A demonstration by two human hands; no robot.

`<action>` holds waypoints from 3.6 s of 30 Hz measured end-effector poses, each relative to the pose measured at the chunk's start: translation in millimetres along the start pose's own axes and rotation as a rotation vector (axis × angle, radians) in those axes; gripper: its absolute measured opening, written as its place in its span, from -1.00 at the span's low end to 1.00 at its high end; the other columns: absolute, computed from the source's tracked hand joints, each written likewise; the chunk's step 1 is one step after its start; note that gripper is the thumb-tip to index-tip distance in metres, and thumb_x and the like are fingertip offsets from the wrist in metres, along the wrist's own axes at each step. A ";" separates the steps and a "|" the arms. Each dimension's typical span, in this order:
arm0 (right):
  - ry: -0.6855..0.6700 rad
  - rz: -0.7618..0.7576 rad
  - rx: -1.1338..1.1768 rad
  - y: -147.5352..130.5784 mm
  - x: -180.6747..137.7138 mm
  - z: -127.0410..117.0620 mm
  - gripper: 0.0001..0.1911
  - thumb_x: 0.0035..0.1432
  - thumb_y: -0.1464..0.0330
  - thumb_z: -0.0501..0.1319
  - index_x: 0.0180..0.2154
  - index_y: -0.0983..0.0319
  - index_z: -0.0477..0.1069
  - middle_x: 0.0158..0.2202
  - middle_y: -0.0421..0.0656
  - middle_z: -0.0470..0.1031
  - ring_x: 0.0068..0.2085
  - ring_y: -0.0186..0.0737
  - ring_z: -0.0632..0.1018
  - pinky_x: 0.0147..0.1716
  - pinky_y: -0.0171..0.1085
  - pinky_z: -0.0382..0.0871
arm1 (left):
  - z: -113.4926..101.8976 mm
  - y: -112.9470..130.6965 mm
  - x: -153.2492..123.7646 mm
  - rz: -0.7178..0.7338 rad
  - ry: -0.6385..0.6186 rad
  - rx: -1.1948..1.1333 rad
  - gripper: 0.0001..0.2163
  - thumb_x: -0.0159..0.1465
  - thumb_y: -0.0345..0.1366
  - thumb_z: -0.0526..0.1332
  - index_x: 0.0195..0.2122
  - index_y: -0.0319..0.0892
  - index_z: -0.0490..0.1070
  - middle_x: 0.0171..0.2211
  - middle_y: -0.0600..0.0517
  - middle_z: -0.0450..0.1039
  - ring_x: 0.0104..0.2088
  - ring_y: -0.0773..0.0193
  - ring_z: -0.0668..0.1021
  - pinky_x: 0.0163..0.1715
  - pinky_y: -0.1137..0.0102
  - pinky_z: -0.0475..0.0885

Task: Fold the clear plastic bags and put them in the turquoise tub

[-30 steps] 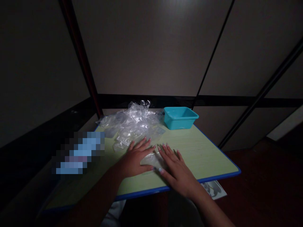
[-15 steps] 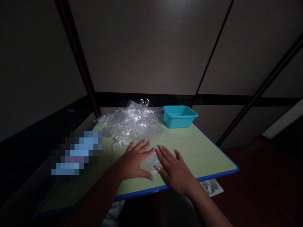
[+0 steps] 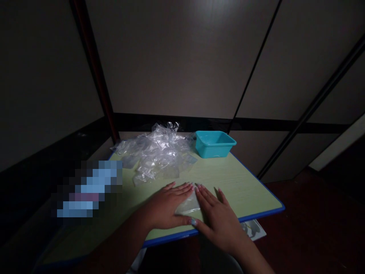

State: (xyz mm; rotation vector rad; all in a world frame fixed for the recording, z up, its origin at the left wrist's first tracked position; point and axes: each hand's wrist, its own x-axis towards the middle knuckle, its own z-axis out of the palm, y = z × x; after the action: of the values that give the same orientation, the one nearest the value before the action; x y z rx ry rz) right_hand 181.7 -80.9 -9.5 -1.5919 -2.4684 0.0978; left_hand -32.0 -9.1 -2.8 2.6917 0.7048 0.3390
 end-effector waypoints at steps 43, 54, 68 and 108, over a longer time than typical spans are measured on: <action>-0.253 0.150 0.740 41.1 61.4 -62.1 -0.74 -0.02 0.22 0.24 -0.54 0.30 0.43 -0.62 -0.25 0.39 -0.53 -0.36 0.37 -0.48 -0.36 0.25 | -20.7 -5.4 -3.6 -0.273 0.022 -1.452 -0.35 0.28 0.21 -0.21 0.12 -0.15 0.30 -0.03 -0.15 0.46 -0.06 0.02 0.52 0.01 0.08 0.29; -0.193 0.277 0.646 77.8 64.7 -23.1 -0.74 -0.01 0.19 0.21 -0.36 0.26 0.41 -0.63 -0.26 0.34 -0.62 -0.36 0.33 -0.65 -0.39 0.14 | -5.2 -10.2 5.9 -0.431 0.416 -0.731 -0.67 0.24 -0.06 0.13 -0.15 -0.20 0.43 -0.15 -0.09 0.45 -0.29 0.18 0.55 -0.23 0.28 0.43; 0.193 -0.072 0.235 49.6 7.5 -27.6 -0.69 0.21 0.30 0.11 0.01 0.12 0.31 0.04 -0.08 0.35 0.11 -0.10 0.29 0.11 -0.11 0.13 | 1.3 -10.6 2.8 -0.072 0.303 0.020 -0.69 0.28 -0.25 0.15 0.06 -0.03 0.34 0.12 -0.01 0.30 0.14 0.14 0.28 0.14 0.19 0.15; 0.101 -0.053 0.331 91.5 59.0 -13.0 -0.82 0.24 0.32 0.06 -0.36 0.19 0.38 -0.30 -0.13 0.41 -0.19 -0.16 0.37 -0.18 -0.17 0.20 | 6.3 -18.4 3.2 -0.193 0.263 0.066 -0.49 0.11 -0.19 0.32 0.10 0.13 0.29 0.23 -0.02 0.02 0.21 -0.07 0.08 0.13 0.04 0.07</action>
State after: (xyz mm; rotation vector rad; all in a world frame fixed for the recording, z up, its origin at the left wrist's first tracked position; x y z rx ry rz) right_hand 242.7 10.0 -3.9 -1.3576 -2.2727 0.3859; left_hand -35.2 6.0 -15.1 2.6377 1.0598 0.6362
